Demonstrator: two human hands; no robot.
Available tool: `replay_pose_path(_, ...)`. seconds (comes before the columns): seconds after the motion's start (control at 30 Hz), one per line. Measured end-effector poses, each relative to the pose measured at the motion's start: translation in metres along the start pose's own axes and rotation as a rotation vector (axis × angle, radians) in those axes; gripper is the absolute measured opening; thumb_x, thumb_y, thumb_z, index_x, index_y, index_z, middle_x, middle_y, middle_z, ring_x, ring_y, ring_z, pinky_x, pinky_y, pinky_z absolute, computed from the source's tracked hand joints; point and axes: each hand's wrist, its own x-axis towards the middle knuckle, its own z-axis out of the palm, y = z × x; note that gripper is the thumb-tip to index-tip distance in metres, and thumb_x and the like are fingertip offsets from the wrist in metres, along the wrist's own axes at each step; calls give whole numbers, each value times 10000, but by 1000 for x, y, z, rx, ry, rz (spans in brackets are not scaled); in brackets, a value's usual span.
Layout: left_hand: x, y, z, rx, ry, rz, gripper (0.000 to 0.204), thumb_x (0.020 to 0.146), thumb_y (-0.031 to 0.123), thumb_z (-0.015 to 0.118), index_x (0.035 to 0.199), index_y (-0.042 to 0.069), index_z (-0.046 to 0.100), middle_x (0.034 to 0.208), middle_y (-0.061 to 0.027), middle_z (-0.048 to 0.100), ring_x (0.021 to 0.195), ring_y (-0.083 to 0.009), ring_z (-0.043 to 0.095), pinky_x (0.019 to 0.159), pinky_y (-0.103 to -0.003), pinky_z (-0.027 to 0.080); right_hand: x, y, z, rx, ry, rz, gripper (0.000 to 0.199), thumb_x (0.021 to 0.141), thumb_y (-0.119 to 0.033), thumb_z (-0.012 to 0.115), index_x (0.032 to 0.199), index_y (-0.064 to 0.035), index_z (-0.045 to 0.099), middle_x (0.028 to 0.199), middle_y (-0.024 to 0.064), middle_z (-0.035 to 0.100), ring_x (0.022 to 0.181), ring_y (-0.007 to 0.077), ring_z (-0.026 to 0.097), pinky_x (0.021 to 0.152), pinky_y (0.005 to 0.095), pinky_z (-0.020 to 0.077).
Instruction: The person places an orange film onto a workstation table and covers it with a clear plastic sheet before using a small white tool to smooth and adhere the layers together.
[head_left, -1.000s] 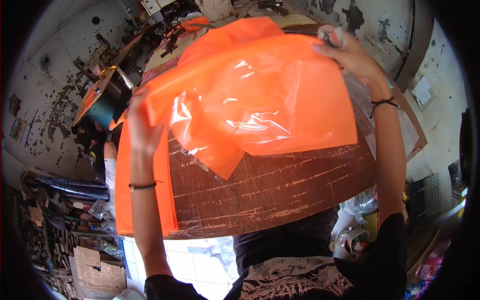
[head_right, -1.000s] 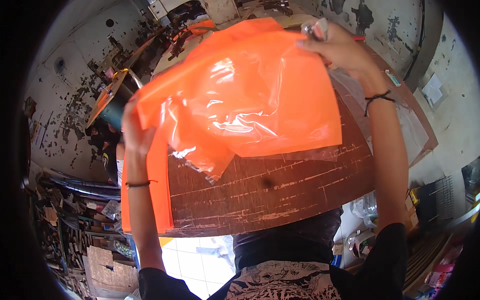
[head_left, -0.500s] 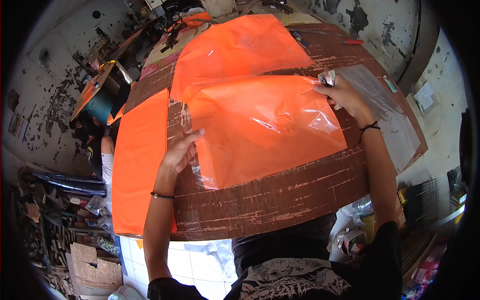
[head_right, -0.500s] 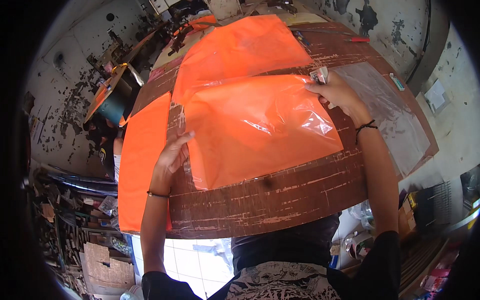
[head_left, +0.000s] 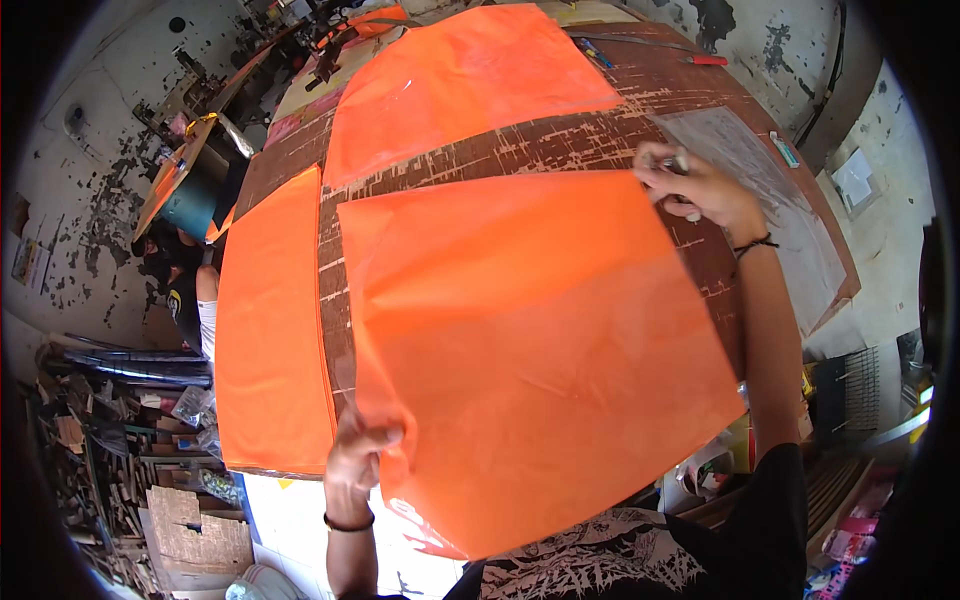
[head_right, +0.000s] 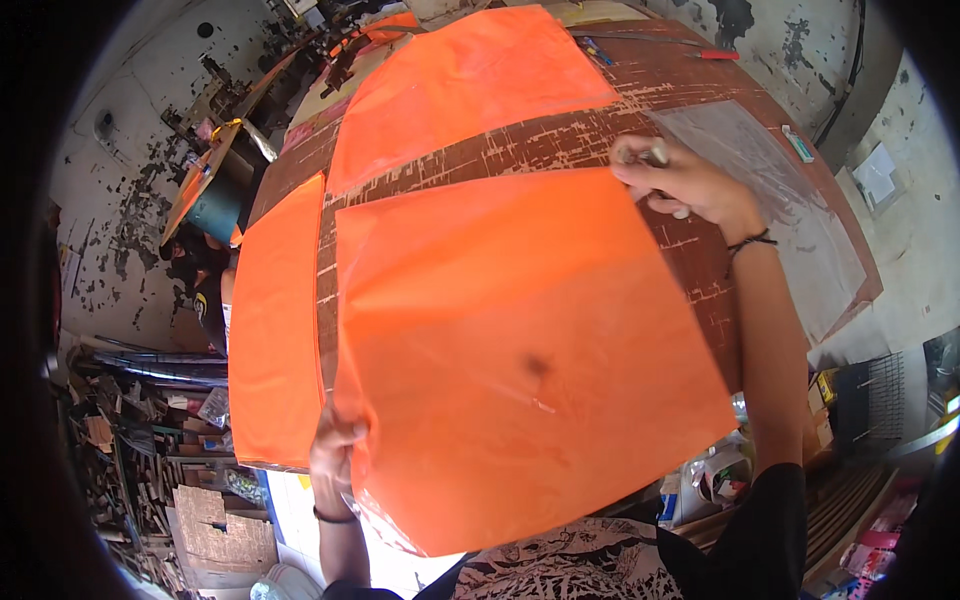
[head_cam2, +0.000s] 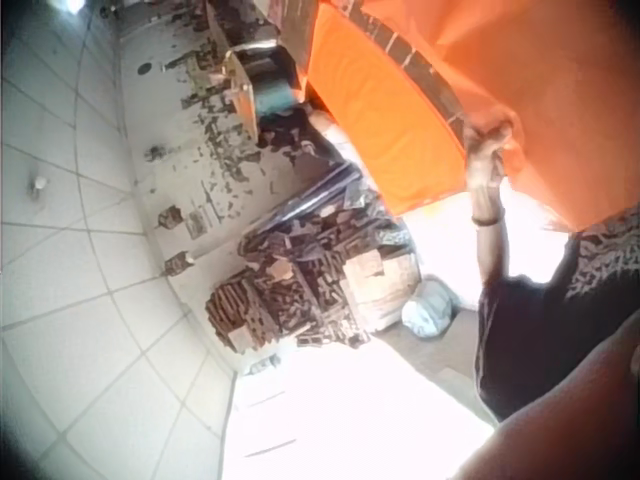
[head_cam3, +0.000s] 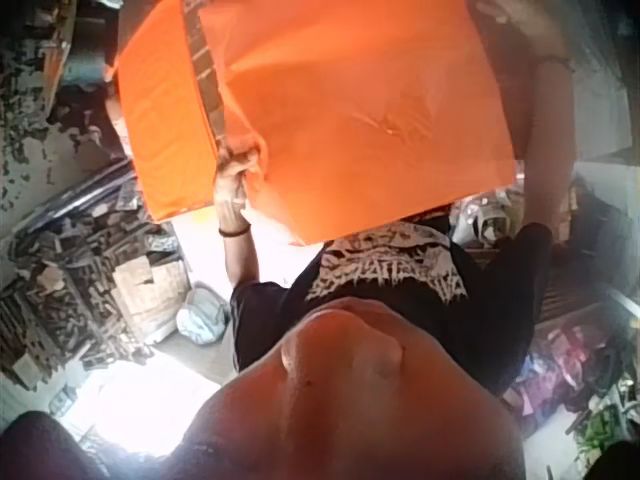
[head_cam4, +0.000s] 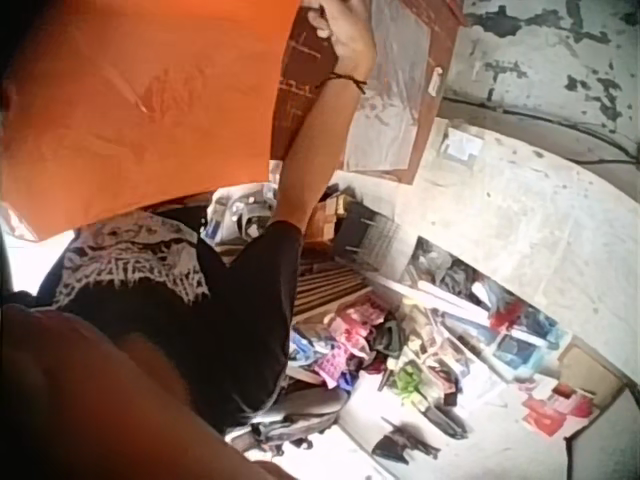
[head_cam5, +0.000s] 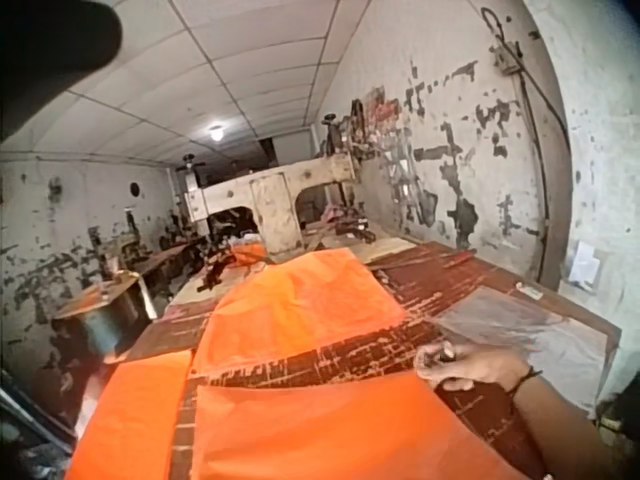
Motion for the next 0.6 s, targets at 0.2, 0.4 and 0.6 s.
replay_pose_path(0.2, -31, -32, -4, 50, 160, 28, 524, 639, -44, 721, 1133, -7, 549, 891, -61, 633, 817, -165, 637, 692, -272, 516, 54, 15, 31, -198, 236, 116, 238, 869, -294, 677, 879, -111, 526, 735, -6, 570, 616, 49, 511, 405, 204, 286)
replay_pose_path(0.4, -24, -36, 3, 38, -8, 278, 539, 642, -148, 688, 1146, -15, 554, 909, -94, 630, 833, -197, 641, 742, -306, 534, 62, -17, 48, -159, 371, -415, 193, 877, -176, 668, 848, -106, 490, 756, -19, 564, 687, 43, 495, 551, 186, 379)
replay_pose_path(0.6, -30, -48, 12, 19, 53, 223, 503, 642, -111, 706, 1115, -19, 562, 852, -69, 625, 764, -187, 619, 690, -299, 510, -32, -45, 54, -287, 601, -750, 192, 869, -64, 656, 843, -63, 466, 823, 11, 588, 653, 23, 465, 523, 169, 360)
